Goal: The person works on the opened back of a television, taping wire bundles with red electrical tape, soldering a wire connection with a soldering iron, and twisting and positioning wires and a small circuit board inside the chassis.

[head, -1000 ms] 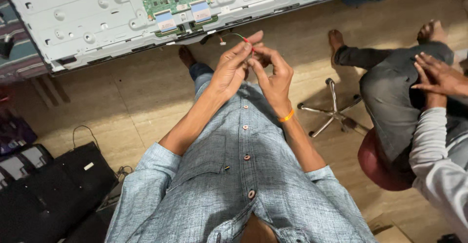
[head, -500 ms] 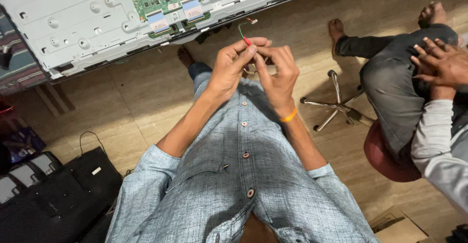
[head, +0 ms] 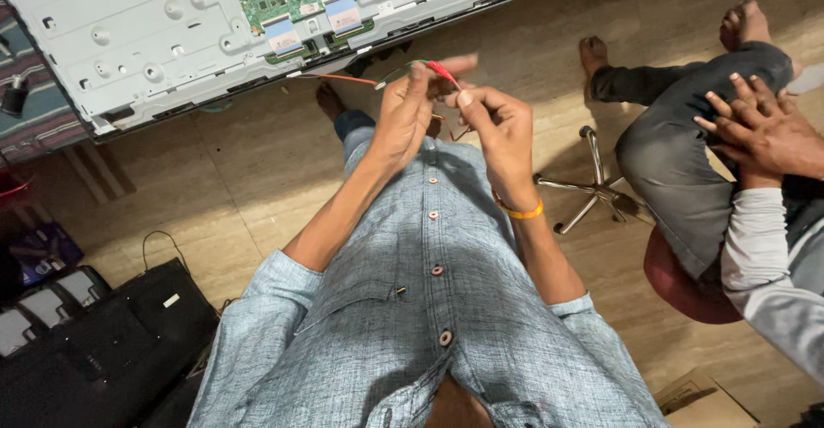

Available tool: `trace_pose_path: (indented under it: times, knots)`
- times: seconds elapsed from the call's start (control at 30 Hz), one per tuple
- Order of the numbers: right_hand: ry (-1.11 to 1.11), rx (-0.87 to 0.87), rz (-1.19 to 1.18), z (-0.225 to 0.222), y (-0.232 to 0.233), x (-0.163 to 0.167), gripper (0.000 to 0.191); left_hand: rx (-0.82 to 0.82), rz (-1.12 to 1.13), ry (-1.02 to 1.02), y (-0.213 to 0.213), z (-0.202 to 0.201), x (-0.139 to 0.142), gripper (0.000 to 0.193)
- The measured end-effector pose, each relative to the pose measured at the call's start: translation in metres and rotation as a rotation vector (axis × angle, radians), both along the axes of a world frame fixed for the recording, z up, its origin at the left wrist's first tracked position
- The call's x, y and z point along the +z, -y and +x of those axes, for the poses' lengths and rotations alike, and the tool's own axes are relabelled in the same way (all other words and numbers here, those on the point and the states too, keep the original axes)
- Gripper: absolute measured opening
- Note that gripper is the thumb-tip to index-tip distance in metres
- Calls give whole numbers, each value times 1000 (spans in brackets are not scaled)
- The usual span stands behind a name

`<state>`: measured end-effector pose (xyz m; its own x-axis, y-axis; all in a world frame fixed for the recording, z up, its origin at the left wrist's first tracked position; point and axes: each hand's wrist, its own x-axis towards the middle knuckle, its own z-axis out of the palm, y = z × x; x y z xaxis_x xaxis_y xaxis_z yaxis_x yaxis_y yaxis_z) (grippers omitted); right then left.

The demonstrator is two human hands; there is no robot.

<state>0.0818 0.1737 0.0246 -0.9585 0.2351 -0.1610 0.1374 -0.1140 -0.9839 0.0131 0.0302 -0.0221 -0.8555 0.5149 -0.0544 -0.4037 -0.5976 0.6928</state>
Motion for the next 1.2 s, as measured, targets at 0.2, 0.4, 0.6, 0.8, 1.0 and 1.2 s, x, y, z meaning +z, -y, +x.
trace_pose_path:
  times: [0.2,0.4,0.6,0.8,1.0,1.2]
  knots:
    - [152,49,-455,-6,-12,-4,19,33,-11,-33,-1,-1,-25,32]
    - [155,125,-688,-8,-10,-4,20,178,-265,-141,-7,4,-32,36]
    - [120,98,-621,-9,-18,7,21,-58,-98,-114,-9,2,-11,63]
    - [143,210,54,1,-39,8,23,64,-141,-124,-11,-3,9,49]
    - [210,202,191,19,-56,-29,21,147,-132,-93,8,-16,32,44]
    - [-30,307,548,20,-63,-43,27,-6,-440,-287,2,-6,31,45]
